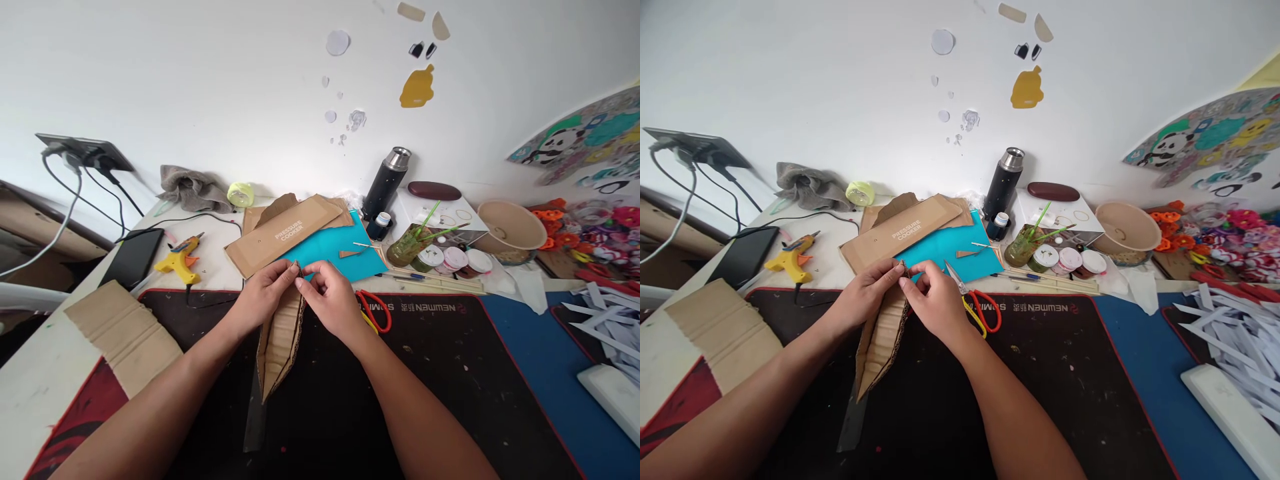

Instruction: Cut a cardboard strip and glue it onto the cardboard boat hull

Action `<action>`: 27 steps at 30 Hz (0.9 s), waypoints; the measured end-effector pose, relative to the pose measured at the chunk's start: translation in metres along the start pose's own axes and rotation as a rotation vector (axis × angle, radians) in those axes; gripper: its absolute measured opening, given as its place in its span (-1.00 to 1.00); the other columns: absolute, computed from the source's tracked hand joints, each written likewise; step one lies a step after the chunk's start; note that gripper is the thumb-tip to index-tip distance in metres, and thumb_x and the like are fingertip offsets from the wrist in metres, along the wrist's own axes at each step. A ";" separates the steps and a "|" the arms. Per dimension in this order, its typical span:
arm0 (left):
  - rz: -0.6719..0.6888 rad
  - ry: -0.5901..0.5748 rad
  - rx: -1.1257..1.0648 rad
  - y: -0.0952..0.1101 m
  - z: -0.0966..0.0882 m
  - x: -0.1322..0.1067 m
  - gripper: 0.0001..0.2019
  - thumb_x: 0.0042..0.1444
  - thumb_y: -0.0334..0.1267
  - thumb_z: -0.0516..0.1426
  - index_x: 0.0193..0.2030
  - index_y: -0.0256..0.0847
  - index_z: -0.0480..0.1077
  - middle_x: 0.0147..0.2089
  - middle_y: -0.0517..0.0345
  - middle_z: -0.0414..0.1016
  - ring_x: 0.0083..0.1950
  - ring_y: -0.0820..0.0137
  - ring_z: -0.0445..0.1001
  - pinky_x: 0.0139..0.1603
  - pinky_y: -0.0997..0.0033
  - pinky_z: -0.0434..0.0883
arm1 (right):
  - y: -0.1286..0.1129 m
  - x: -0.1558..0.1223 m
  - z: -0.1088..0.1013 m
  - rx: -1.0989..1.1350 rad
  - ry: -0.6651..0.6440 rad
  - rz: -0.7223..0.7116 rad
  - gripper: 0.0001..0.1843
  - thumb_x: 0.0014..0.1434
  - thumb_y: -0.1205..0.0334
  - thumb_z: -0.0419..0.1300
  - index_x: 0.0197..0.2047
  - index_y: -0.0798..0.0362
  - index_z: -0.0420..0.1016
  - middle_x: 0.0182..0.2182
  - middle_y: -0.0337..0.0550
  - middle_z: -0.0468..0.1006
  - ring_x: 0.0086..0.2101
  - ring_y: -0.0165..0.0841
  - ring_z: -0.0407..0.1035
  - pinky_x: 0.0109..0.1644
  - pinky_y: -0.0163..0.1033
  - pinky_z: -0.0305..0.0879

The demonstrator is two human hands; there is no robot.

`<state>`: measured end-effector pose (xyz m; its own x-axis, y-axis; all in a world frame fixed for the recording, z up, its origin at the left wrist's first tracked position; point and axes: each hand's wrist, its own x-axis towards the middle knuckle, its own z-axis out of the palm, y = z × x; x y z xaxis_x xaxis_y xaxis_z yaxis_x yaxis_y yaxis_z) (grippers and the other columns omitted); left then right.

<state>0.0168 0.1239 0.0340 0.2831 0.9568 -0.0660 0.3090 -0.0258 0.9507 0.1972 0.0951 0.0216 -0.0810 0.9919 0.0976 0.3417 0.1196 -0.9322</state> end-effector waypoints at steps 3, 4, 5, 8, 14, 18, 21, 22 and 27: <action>0.007 0.014 0.016 0.000 0.000 0.001 -0.52 0.36 0.28 0.14 -0.28 -0.12 0.48 -0.29 0.20 0.46 -0.17 0.25 0.42 -0.09 0.32 0.39 | 0.001 0.001 -0.001 0.056 -0.032 0.036 -0.76 0.39 -0.03 0.28 -0.06 -0.05 0.49 -0.54 -0.40 0.41 -0.52 -0.34 0.34 -0.42 -0.24 0.18; 0.010 0.016 0.018 0.000 0.000 0.002 -0.52 0.36 0.27 0.14 -0.28 -0.12 0.49 -0.29 0.19 0.48 -0.17 0.25 0.42 -0.08 0.32 0.40 | 0.001 0.002 -0.001 0.075 -0.042 0.049 -0.75 0.39 -0.05 0.28 -0.06 -0.06 0.49 -0.54 -0.40 0.41 -0.53 -0.34 0.34 -0.43 -0.24 0.19; 0.012 0.017 0.018 -0.001 0.000 0.002 -0.52 0.36 0.27 0.14 -0.28 -0.12 0.50 -0.29 0.19 0.49 -0.17 0.24 0.43 -0.09 0.32 0.41 | 0.002 0.002 -0.001 0.091 -0.050 0.061 -0.74 0.39 -0.06 0.28 -0.06 -0.06 0.48 -0.54 -0.40 0.41 -0.53 -0.35 0.34 -0.44 -0.25 0.21; 0.007 0.012 0.017 -0.003 0.000 0.002 -0.51 0.36 0.28 0.15 -0.27 -0.13 0.53 -0.28 0.17 0.51 -0.17 0.24 0.44 -0.10 0.33 0.42 | 0.003 0.002 -0.001 0.115 -0.060 0.082 -0.72 0.39 -0.09 0.28 -0.07 -0.06 0.48 -0.53 -0.40 0.40 -0.55 -0.36 0.34 -0.46 -0.26 0.22; -0.004 -0.003 0.027 -0.007 0.000 0.004 -0.50 0.34 0.28 0.16 -0.27 -0.13 0.56 -0.26 0.16 0.57 -0.14 0.22 0.48 -0.06 0.32 0.43 | 0.006 0.003 0.000 0.149 -0.070 0.110 -0.71 0.40 -0.10 0.27 -0.10 -0.05 0.48 -0.52 -0.38 0.43 -0.56 -0.37 0.33 -0.48 -0.27 0.24; -0.016 -0.001 0.041 -0.009 -0.001 0.004 -0.51 0.35 0.28 0.16 -0.26 -0.13 0.59 -0.23 0.15 0.64 -0.10 0.18 0.54 -0.01 0.29 0.43 | 0.008 0.004 0.000 0.194 -0.075 0.120 -0.73 0.40 -0.08 0.27 -0.10 -0.05 0.48 -0.53 -0.38 0.45 -0.58 -0.37 0.33 -0.50 -0.28 0.23; -0.008 -0.008 0.047 -0.009 -0.001 0.004 -0.50 0.35 0.28 0.16 -0.22 -0.14 0.62 -0.21 0.15 0.65 -0.10 0.18 0.55 0.00 0.29 0.43 | 0.009 0.006 -0.001 0.235 -0.073 0.134 -0.71 0.41 -0.10 0.27 -0.12 -0.05 0.49 -0.53 -0.36 0.46 -0.57 -0.37 0.34 -0.50 -0.28 0.24; -0.007 -0.011 0.051 -0.009 -0.001 0.004 -0.50 0.35 0.28 0.16 -0.21 -0.14 0.62 -0.22 0.16 0.65 -0.12 0.19 0.54 -0.01 0.29 0.43 | 0.009 0.006 -0.001 0.242 -0.070 0.137 -0.69 0.41 -0.12 0.28 -0.12 -0.04 0.50 -0.53 -0.35 0.46 -0.57 -0.36 0.35 -0.50 -0.27 0.25; -0.008 -0.026 0.057 -0.007 -0.001 0.005 -0.49 0.34 0.29 0.15 -0.25 -0.15 0.59 -0.28 0.19 0.60 -0.18 0.23 0.49 -0.07 0.31 0.40 | 0.009 0.007 -0.002 0.224 -0.062 0.145 -0.65 0.41 -0.18 0.27 -0.13 -0.05 0.51 -0.52 -0.33 0.47 -0.56 -0.35 0.37 -0.48 -0.25 0.28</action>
<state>0.0148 0.1288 0.0271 0.3038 0.9492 -0.0819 0.3621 -0.0355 0.9315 0.2017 0.1029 0.0141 -0.1063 0.9927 -0.0574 0.1389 -0.0424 -0.9894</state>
